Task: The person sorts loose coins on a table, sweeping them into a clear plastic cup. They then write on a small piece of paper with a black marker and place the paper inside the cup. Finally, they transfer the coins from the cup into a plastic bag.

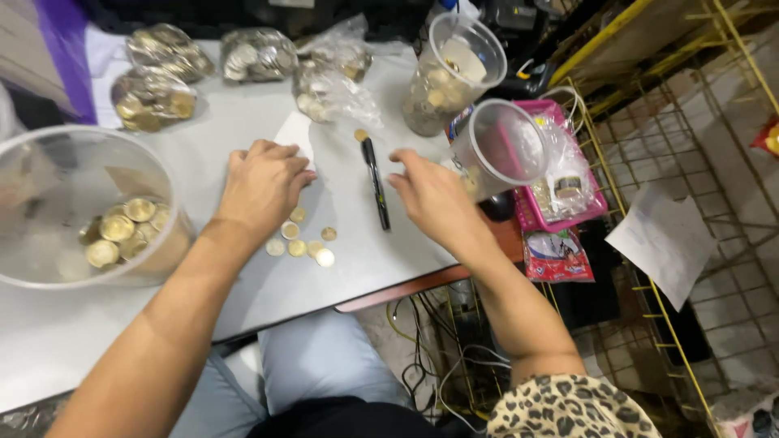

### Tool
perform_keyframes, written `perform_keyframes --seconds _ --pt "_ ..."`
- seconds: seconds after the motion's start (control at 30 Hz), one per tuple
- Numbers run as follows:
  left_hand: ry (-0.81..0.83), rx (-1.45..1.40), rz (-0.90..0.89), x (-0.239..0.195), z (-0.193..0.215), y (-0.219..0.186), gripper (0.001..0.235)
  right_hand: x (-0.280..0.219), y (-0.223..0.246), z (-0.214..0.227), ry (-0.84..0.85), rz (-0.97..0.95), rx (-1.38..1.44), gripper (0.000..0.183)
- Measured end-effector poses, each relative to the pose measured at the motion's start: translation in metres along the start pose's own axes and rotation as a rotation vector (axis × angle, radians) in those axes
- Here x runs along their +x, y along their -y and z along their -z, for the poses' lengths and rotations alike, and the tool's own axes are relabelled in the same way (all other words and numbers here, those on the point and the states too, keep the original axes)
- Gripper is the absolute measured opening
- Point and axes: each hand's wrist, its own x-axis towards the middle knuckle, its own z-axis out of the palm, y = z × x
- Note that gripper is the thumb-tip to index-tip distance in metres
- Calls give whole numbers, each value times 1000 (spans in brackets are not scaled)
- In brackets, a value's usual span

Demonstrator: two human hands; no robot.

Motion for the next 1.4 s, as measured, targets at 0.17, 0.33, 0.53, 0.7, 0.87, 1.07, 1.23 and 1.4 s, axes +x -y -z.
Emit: perform_keyframes --seconds 0.17,0.33,0.53,0.7,0.87,1.07,1.23,1.4 --pt "-52 -63 19 5 -7 8 20 31 -13 -39 285 -177 60 40" --pt "-152 -142 29 8 16 -4 30 28 -4 -23 316 -39 229 14" --pt "21 -201 -256 4 28 -28 41 32 6 -29 474 28 1028 13" --pt "94 -299 -137 7 53 -23 17 35 -6 -24 412 111 1537 33" --pt "156 -357 43 8 69 -24 29 45 -5 -19 -72 161 1150 28" --pt "86 -168 209 6 44 -7 34 76 15 -57 -267 -53 1296 32" --pt "345 44 121 1 53 -17 39 97 13 -119 -254 -103 1397 29" --pt "607 18 152 5 72 -21 54 101 -11 -157 -223 -123 1215 17"
